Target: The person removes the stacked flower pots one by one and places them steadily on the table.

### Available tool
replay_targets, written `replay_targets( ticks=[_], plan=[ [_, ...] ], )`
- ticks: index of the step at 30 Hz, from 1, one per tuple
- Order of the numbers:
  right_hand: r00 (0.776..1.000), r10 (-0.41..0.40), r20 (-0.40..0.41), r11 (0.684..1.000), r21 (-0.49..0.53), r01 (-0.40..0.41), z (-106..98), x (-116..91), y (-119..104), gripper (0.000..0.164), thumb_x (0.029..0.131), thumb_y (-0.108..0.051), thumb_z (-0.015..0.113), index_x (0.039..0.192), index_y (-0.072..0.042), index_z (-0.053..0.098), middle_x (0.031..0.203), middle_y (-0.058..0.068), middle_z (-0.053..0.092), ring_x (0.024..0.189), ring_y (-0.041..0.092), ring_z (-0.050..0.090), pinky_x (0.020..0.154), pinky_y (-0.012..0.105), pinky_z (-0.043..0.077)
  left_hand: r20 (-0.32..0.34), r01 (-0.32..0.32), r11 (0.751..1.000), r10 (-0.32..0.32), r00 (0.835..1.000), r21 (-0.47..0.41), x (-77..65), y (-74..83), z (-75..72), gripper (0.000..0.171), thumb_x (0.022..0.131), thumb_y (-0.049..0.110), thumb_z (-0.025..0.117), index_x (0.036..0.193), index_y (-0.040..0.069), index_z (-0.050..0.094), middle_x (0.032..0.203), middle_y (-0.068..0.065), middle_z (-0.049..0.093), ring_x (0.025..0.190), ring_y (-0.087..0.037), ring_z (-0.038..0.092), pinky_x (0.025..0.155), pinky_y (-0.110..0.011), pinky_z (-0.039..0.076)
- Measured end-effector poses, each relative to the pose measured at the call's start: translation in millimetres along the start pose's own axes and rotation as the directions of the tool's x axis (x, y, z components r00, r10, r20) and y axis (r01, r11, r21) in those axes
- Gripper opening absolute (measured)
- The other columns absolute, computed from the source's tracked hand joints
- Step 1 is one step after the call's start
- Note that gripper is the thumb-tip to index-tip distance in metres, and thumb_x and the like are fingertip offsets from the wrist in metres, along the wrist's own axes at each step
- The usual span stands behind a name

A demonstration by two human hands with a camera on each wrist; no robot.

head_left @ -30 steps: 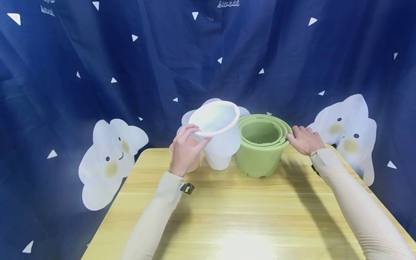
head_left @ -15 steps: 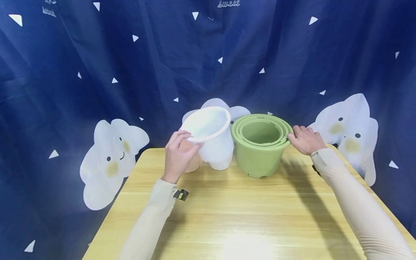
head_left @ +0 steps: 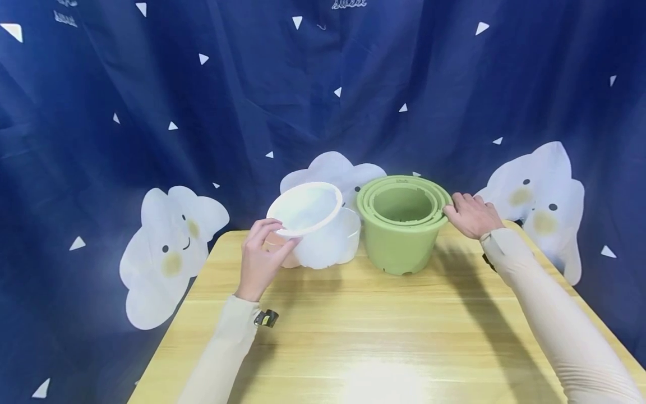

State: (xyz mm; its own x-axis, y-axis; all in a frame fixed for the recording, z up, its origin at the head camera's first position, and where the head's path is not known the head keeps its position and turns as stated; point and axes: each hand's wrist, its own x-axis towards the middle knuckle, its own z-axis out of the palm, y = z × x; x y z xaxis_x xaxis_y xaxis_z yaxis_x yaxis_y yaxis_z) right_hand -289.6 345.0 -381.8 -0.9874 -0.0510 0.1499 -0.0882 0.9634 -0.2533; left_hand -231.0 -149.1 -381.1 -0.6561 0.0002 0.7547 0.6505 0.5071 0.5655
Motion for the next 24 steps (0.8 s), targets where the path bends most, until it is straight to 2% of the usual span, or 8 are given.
replay_targets(
  ticks=[11,18,24],
  plan=[
    [1.0,-0.003,0.008,1.0,-0.002,0.003,0.6,1.4,1.7,0.052,0.101,-0.047,0.026,0.119,-0.005,0.05,0.124,0.024,0.057,0.112,0.049,0.049,0.085,0.066,0.042,0.002,-0.024,0.999,0.024,1.0,0.022,-18.0,-9.4,-13.7,0.031,0.075,0.016,0.093,0.098,0.006,0.074,0.115,-0.009,0.071,0.111,-0.027,0.066,0.104,-0.019,0.044],
    [1.0,-0.004,0.008,1.0,-0.002,0.004,0.3,2.1,1.8,0.053,0.101,-0.047,0.026,0.12,-0.004,0.05,0.124,0.025,0.057,0.112,0.049,0.049,0.084,0.066,0.042,-0.015,-0.031,0.999,0.031,0.999,-0.006,-30.4,-5.6,-22.3,0.03,0.073,0.008,0.093,0.097,0.006,0.075,0.113,-0.01,0.072,0.108,-0.026,0.066,0.105,-0.012,0.043],
    [1.0,-0.001,0.001,1.0,0.002,0.001,-0.6,1.4,0.4,0.052,0.101,-0.046,0.026,0.12,-0.004,0.05,0.124,0.025,0.057,0.113,0.05,0.049,0.085,0.067,0.042,-0.007,-0.016,1.0,0.016,1.0,0.021,-43.9,-4.7,-28.5,0.03,0.072,0.007,0.094,0.095,0.006,0.075,0.113,-0.011,0.072,0.109,-0.025,0.065,0.105,-0.011,0.042]
  ],
)
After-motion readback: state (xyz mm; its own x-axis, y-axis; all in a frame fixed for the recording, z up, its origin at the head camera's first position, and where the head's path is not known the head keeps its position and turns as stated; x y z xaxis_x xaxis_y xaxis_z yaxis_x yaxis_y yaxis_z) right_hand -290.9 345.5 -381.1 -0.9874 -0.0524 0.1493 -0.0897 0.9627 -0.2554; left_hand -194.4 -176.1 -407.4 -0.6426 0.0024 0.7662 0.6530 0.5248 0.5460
